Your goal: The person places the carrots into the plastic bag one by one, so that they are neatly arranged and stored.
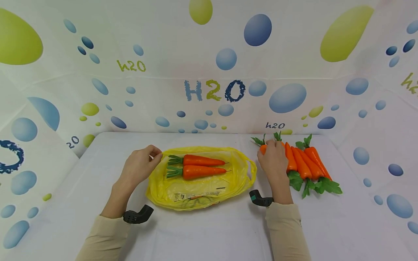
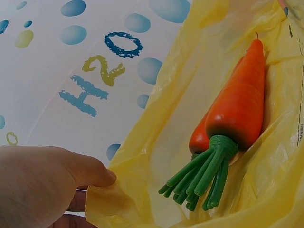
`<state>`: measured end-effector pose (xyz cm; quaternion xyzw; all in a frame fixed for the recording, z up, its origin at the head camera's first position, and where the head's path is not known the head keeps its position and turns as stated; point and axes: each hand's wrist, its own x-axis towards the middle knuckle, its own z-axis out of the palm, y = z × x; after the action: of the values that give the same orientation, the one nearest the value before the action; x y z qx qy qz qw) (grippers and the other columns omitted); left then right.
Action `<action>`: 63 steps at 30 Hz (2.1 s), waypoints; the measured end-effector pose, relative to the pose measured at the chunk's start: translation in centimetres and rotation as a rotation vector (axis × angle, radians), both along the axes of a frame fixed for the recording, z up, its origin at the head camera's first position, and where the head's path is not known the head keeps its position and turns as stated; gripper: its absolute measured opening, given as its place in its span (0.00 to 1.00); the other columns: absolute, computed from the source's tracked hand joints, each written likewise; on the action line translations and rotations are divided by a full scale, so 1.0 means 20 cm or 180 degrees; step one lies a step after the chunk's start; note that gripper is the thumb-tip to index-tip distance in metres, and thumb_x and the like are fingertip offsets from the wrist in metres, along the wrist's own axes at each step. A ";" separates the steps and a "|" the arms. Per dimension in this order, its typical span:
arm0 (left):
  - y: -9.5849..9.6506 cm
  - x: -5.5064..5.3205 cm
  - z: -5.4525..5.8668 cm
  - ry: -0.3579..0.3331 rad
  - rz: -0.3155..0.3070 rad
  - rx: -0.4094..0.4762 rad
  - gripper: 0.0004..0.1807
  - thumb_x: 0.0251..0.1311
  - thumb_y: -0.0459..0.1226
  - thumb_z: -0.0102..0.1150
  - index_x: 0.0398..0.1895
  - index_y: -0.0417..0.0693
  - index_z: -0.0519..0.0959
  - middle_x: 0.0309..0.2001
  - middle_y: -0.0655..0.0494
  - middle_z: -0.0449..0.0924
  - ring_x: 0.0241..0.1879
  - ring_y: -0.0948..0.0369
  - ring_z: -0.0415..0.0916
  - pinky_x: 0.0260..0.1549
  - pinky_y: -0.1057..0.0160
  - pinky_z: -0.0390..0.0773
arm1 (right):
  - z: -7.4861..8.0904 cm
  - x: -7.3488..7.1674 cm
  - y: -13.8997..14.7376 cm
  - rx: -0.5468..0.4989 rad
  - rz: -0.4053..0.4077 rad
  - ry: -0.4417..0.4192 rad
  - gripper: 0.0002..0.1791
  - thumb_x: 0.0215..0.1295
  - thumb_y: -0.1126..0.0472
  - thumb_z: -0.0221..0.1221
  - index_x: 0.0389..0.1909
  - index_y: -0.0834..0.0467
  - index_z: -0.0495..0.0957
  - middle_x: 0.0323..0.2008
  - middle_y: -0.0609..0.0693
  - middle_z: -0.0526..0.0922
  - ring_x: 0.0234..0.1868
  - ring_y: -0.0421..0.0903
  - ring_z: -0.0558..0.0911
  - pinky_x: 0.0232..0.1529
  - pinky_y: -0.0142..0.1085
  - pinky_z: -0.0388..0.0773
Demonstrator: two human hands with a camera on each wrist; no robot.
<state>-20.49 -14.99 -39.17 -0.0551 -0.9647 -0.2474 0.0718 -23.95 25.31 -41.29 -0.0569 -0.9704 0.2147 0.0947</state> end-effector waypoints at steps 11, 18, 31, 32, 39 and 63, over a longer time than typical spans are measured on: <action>0.00 0.00 0.00 0.0003 -0.0004 -0.0002 0.15 0.71 0.43 0.53 0.49 0.42 0.80 0.44 0.46 0.87 0.33 0.54 0.80 0.35 0.57 0.84 | -0.02 -0.01 0.01 0.0090 -0.0057 -0.0221 0.29 0.70 0.52 0.55 0.62 0.70 0.69 0.58 0.72 0.69 0.56 0.68 0.71 0.54 0.65 0.76; 0.00 0.00 0.00 0.0007 -0.0008 -0.0001 0.15 0.71 0.43 0.53 0.49 0.42 0.81 0.44 0.47 0.87 0.34 0.54 0.80 0.36 0.56 0.84 | -0.03 -0.01 0.01 0.0143 -0.0095 -0.0494 0.33 0.69 0.52 0.56 0.65 0.72 0.64 0.59 0.73 0.67 0.55 0.68 0.71 0.55 0.66 0.75; 0.00 0.00 -0.01 0.0012 -0.0013 0.0009 0.15 0.71 0.43 0.53 0.48 0.42 0.81 0.43 0.46 0.87 0.34 0.54 0.80 0.35 0.57 0.84 | -0.04 -0.02 0.02 0.0186 -0.0117 -0.0694 0.31 0.67 0.57 0.57 0.64 0.72 0.64 0.54 0.72 0.66 0.50 0.66 0.72 0.54 0.65 0.76; 0.00 0.00 -0.01 0.0012 -0.0013 0.0009 0.15 0.71 0.43 0.53 0.48 0.42 0.81 0.43 0.46 0.87 0.34 0.54 0.80 0.35 0.57 0.84 | -0.04 -0.02 0.02 0.0192 -0.0117 -0.0708 0.31 0.67 0.57 0.57 0.64 0.72 0.64 0.54 0.71 0.66 0.49 0.66 0.72 0.54 0.65 0.76; 0.00 0.00 -0.01 0.0021 -0.0014 -0.0003 0.15 0.71 0.43 0.53 0.48 0.42 0.81 0.43 0.47 0.87 0.34 0.54 0.81 0.35 0.57 0.84 | -0.05 -0.02 0.02 0.0139 -0.0116 -0.0808 0.33 0.66 0.58 0.56 0.66 0.71 0.61 0.55 0.72 0.68 0.49 0.67 0.72 0.57 0.65 0.73; 0.00 0.00 0.00 -0.0019 0.0000 -0.0004 0.15 0.71 0.43 0.53 0.49 0.43 0.81 0.44 0.47 0.87 0.36 0.53 0.81 0.39 0.55 0.84 | -0.06 -0.04 0.04 0.0084 -0.0064 -0.1000 0.36 0.64 0.60 0.57 0.68 0.70 0.57 0.50 0.71 0.73 0.41 0.65 0.75 0.52 0.63 0.76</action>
<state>-20.49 -14.95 -39.26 -0.0544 -0.9650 -0.2470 0.0689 -24.71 26.03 -42.43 -0.0982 -0.9754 0.1894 -0.0553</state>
